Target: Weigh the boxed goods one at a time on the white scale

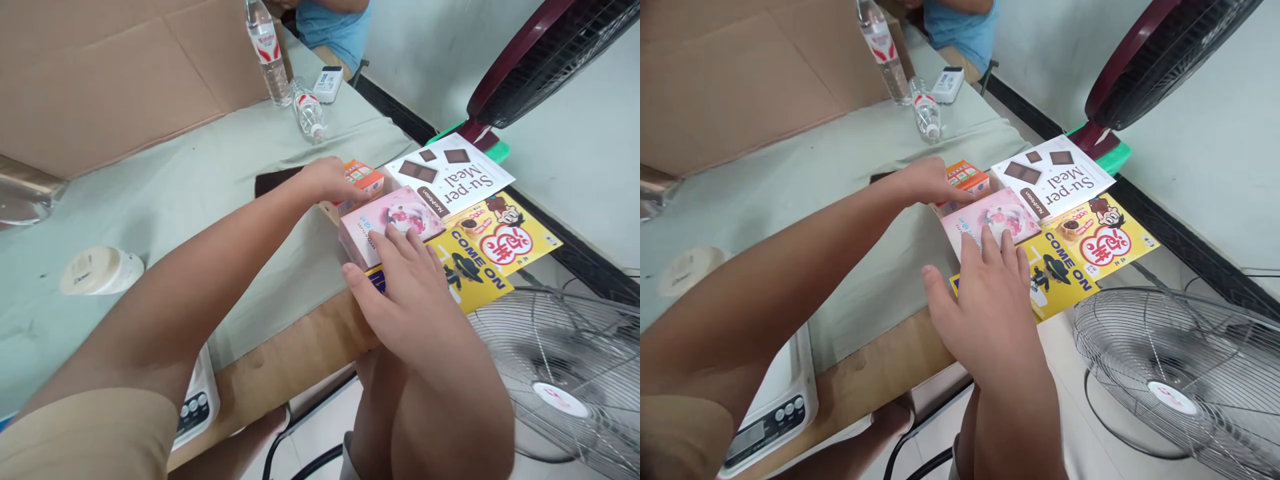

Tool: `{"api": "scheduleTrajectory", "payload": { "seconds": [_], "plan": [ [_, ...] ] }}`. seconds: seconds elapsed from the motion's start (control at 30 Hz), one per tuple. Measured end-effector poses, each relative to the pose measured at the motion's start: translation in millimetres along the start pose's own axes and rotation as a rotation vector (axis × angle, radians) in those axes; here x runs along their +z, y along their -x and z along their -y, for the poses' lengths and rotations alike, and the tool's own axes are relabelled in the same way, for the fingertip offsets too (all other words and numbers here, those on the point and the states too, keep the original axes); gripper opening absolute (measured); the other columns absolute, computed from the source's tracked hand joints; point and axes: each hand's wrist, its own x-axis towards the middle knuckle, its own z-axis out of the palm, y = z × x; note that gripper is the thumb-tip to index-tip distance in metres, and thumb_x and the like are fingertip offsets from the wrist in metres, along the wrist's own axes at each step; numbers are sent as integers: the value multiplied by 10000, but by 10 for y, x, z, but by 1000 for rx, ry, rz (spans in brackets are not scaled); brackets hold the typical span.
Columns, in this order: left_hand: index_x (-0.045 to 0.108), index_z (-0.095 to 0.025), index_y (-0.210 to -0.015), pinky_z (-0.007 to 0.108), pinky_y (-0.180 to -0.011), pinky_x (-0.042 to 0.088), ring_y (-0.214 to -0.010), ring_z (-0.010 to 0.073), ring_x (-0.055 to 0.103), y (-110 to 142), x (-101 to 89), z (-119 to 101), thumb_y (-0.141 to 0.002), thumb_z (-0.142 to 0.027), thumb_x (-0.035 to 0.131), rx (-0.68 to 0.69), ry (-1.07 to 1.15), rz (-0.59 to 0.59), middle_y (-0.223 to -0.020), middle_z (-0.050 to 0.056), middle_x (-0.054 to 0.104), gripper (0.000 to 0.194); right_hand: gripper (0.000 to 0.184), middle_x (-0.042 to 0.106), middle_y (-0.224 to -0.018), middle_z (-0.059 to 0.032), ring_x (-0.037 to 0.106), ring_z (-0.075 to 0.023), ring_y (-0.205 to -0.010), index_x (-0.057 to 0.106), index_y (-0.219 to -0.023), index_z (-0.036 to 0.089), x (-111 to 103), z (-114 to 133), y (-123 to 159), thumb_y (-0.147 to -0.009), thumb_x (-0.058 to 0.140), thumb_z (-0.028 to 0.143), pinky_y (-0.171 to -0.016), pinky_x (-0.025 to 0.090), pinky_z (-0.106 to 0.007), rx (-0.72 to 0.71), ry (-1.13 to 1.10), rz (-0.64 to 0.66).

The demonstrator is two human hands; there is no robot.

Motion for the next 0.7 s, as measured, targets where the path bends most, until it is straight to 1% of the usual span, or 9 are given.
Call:
{"api": "scheduleTrajectory", "payload": {
  "seconds": [0.07, 0.13, 0.2, 0.27, 0.4, 0.5, 0.57, 0.63, 0.7],
  "plan": [
    [697, -174, -1134, 441, -920, 553, -1082, 374, 712, 9, 11, -19, -783, -760, 678, -68, -5, 33, -1172, 155, 736, 684, 711, 473, -1673, -173, 336, -468, -1605, 615, -1476, 153, 13, -8, 0, -973, 400, 608, -1265, 258, -767, 0, -3, -7],
    [686, -179, -1167, 416, -965, 534, -1133, 342, 700, 0, 22, -13, -879, -719, 579, -35, 8, 32, -1266, 143, 726, 621, 704, 446, -1689, -176, 303, -472, -1620, 622, -1463, 147, 25, -13, 0, -979, 394, 606, -1265, 242, -778, 5, 2, -21],
    [673, -199, -1181, 389, -1008, 516, -1170, 303, 689, -32, 53, 16, -935, -612, 554, 43, 24, 45, -1306, 112, 726, 495, 702, 422, -1701, -179, 276, -472, -1631, 622, -1457, 140, 34, -20, -3, -981, 391, 602, -1269, 214, -789, 13, 18, -28],
    [668, -211, -1157, 377, -1018, 516, -1171, 282, 690, -74, 100, 51, -955, -547, 545, 100, 66, 72, -1278, 96, 743, 411, 703, 411, -1705, -186, 272, -471, -1634, 625, -1451, 132, 39, -30, -8, -984, 386, 600, -1271, 198, -795, 11, 33, -19],
    [672, -209, -1115, 362, -995, 522, -1139, 274, 702, -126, 171, 90, -960, -525, 545, 158, 106, 68, -1216, 89, 759, 374, 709, 413, -1703, -181, 298, -468, -1625, 638, -1439, 129, 34, -48, -13, -990, 371, 607, -1274, 208, -788, 3, 40, -4],
    [673, -192, -1164, 334, -961, 524, -1104, 261, 716, -136, 162, 85, -970, -521, 538, 180, 73, 97, -1212, 93, 761, 405, 739, 418, -1699, -181, 295, -459, -1629, 608, -1481, 115, 30, -45, -12, -987, 373, 612, -1284, 210, -775, 7, 50, -11],
    [674, -180, -1216, 339, -976, 523, -1139, 275, 712, -159, 136, 57, -970, -538, 533, 166, 30, 116, -1270, 110, 750, 456, 752, 411, -1702, -184, 287, -458, -1632, 592, -1499, 108, 27, -37, -14, -987, 372, 613, -1283, 211, -778, 9, 50, -2],
    [646, -166, -1323, 370, -1051, 500, -1260, 314, 669, -209, 105, -15, -962, -567, 531, 150, -14, 44, -1408, 143, 693, 552, 749, 402, -1707, -181, 276, -458, -1636, 591, -1498, 109, 21, -28, -16, -987, 373, 612, -1285, 204, -780, 14, 43, 13],
    [582, -157, -1441, 393, -1135, 452, -1392, 345, 585, -279, 81, -145, -957, -616, 511, 153, -30, -75, -1535, 164, 606, 671, 736, 400, -1710, -177, 271, -454, -1639, 601, -1485, 114, 12, -22, -19, -985, 382, 608, -1294, 196, -770, 17, 38, 18]
  ]
}}
